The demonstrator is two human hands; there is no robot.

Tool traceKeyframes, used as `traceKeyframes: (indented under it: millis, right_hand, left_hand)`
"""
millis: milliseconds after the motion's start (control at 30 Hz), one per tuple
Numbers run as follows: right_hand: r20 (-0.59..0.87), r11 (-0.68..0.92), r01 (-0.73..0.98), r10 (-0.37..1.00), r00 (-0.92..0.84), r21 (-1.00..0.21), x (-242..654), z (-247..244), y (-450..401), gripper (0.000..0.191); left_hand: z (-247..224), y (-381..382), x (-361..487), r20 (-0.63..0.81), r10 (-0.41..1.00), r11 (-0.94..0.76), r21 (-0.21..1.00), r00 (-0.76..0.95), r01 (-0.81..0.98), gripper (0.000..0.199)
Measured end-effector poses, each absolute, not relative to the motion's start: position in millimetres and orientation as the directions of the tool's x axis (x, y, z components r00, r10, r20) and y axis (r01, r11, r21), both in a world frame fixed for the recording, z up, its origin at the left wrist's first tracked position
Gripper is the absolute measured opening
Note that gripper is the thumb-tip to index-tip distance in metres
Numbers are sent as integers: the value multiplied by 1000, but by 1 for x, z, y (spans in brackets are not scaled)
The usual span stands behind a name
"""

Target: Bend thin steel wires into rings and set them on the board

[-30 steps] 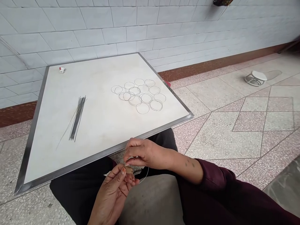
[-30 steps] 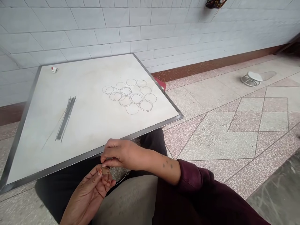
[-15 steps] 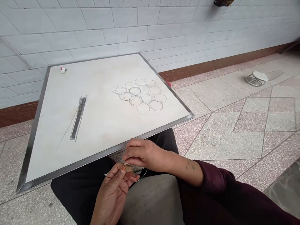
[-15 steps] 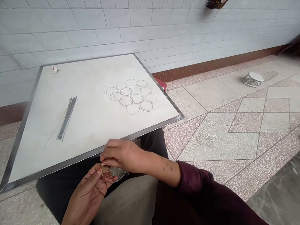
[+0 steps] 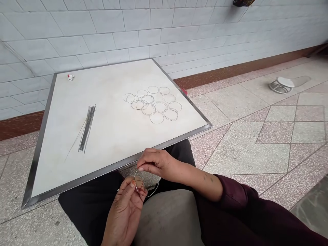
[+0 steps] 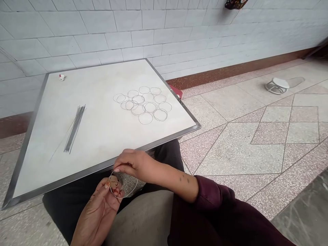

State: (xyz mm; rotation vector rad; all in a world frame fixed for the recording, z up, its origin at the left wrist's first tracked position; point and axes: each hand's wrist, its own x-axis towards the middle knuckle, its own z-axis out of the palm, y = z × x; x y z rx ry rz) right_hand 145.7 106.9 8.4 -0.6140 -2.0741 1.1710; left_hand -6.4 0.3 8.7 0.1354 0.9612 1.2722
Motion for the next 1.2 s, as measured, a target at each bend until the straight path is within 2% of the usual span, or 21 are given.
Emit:
traceKeyframes:
  millis: [100, 167, 267, 567, 833, 967, 1100, 1200]
  right_hand:
    - [167, 315, 149, 782, -601, -937, 144, 3, 105, 12]
    - [52, 186, 165, 801, -596, -969, 144, 0, 105, 15]
    - [-28, 68, 138, 804, -594, -988, 143, -3, 104, 20]
    - [-46, -35, 32, 845, -533, -999, 137, -8, 103, 31]
    - [-55, -130, -81, 795, -604, -988, 141, -1, 105, 41]
    - [-108, -300, -189, 750, -653, -935, 143, 0, 104, 38]
    - [-144, -514, -310, 665, -733, -800, 143, -3, 105, 32]
    - [-143, -602, -360, 627, -765, -713, 144, -3, 104, 26]
  left_hand:
    - [7, 2, -8, -535, 842, 282, 543, -67, -791, 9]
    - [6, 3, -9, -541, 837, 251, 516, -84, -819, 8]
    - [5, 3, -10, -537, 840, 235, 489, -77, -840, 7]
    - [7, 4, -9, -467, 882, 187, 455, -55, -871, 13]
    - [9, 3, -10, -553, 824, 191, 473, -121, -860, 14]
    - [9, 2, -8, -570, 811, 198, 476, -129, -857, 16]
    - [10, 1, -7, -520, 849, 203, 488, -96, -849, 12]
    - [11, 0, -6, -481, 874, 200, 491, -73, -848, 13]
